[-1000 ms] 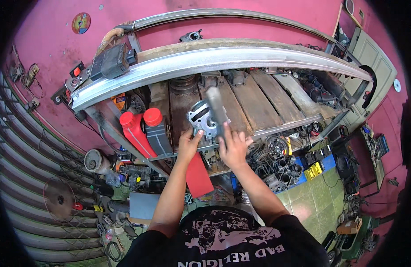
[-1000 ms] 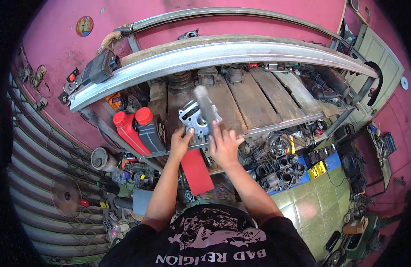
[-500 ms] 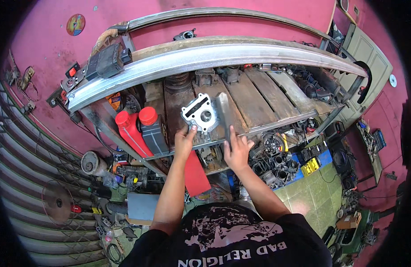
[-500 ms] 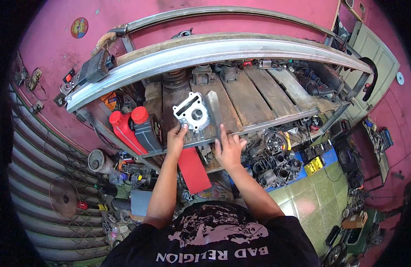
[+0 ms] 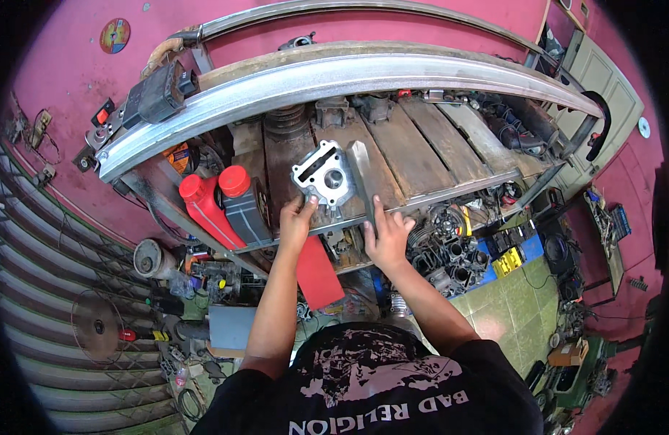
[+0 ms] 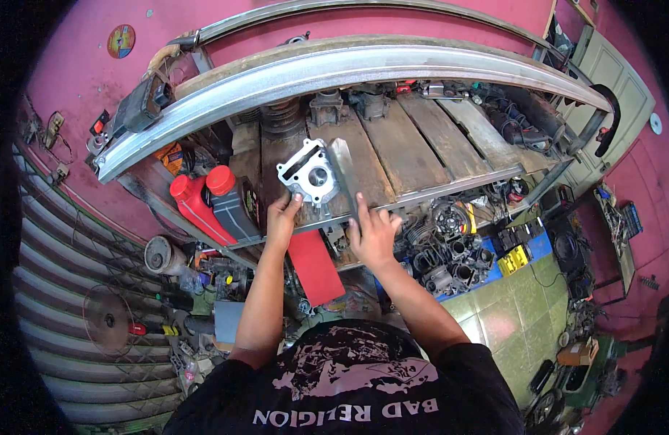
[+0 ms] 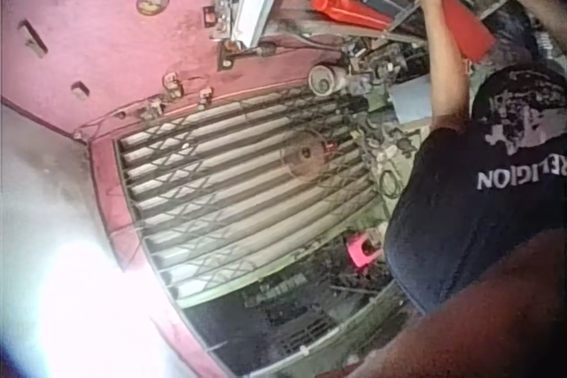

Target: The person picks up two red plastic bottles from a shelf, inspects them, and places them back. Then, the person picks up a metal engine part and a metal file, and uses the file to scrape and clean the surface of the metal part. The person rotates the part to clean different areas before placing it back on the shelf.

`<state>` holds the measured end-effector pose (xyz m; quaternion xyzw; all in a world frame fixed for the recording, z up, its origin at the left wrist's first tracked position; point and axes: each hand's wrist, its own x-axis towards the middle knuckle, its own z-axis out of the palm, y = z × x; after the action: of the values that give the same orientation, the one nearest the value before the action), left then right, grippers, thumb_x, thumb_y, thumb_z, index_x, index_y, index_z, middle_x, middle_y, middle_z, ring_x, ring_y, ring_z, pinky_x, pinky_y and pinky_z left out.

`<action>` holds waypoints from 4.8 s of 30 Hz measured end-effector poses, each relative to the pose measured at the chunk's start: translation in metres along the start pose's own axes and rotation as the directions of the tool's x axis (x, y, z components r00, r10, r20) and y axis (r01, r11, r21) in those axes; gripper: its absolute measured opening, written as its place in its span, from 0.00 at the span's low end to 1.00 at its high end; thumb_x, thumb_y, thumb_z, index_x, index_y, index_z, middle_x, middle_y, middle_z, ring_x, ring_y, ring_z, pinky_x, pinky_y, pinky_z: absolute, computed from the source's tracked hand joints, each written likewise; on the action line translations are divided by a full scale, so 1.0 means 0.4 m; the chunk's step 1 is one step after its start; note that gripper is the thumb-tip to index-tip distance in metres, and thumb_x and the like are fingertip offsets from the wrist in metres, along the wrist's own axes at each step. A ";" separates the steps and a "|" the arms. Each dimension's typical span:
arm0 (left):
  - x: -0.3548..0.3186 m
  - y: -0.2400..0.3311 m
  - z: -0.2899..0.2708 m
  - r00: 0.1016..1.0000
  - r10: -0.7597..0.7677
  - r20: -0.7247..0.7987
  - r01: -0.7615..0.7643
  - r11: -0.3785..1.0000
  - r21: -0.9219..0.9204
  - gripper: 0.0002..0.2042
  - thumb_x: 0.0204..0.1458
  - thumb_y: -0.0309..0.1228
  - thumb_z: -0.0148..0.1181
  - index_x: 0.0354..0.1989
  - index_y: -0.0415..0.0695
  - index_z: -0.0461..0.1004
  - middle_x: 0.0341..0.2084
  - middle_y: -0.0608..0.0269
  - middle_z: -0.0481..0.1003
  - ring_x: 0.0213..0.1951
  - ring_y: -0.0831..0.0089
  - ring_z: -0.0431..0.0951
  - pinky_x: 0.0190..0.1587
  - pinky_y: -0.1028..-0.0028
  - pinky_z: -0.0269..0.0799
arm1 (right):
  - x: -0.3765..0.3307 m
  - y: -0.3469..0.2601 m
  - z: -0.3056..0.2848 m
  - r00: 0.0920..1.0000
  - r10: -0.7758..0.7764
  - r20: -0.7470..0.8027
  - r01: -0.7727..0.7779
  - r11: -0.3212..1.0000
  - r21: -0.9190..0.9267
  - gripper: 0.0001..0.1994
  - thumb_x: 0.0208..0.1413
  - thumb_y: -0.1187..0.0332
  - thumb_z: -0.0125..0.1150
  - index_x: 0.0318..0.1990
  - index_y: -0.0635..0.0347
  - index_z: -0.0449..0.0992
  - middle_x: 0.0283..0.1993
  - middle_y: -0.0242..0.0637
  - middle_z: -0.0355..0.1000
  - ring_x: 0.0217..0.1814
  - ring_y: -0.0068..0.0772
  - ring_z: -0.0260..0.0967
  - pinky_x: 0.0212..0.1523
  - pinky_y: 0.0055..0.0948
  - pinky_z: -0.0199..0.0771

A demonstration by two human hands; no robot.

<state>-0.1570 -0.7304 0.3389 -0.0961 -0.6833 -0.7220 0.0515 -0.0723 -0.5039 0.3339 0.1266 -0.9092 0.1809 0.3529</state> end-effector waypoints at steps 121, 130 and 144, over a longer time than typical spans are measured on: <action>0.019 0.143 0.021 0.902 0.425 -0.073 -0.127 0.424 0.897 0.41 0.37 0.21 0.72 0.66 0.32 0.64 0.52 0.40 0.76 0.54 0.39 0.70 0.62 0.54 0.66 | 0.434 0.104 0.066 0.801 -0.509 0.315 0.463 0.860 0.215 0.30 0.41 0.70 0.76 0.55 0.37 0.75 0.56 0.40 0.73 0.65 0.46 0.63 0.62 0.58 0.54; -0.095 0.141 0.031 0.959 0.281 0.036 -0.147 0.386 0.911 0.47 0.43 0.34 0.74 0.71 0.28 0.54 0.66 0.37 0.64 0.63 0.40 0.62 0.68 0.49 0.57 | 0.354 0.113 0.004 0.707 -0.622 0.336 0.590 0.781 0.205 0.21 0.51 0.68 0.68 0.55 0.38 0.78 0.61 0.47 0.70 0.68 0.51 0.62 0.67 0.68 0.54; -0.132 0.119 0.067 0.921 0.371 -0.122 0.023 0.262 0.965 0.27 0.54 0.22 0.64 0.63 0.35 0.65 0.59 0.47 0.73 0.55 0.43 0.73 0.57 0.54 0.70 | 0.274 0.095 0.024 0.797 -0.488 0.355 0.428 0.872 0.237 0.22 0.62 0.72 0.52 0.58 0.30 0.79 0.70 0.48 0.66 0.72 0.49 0.59 0.69 0.63 0.49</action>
<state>-0.0939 -0.7096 0.3755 -0.0015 -0.9427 -0.1632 0.2909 -0.1704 -0.4851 0.3937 0.4031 -0.8883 0.1255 0.1807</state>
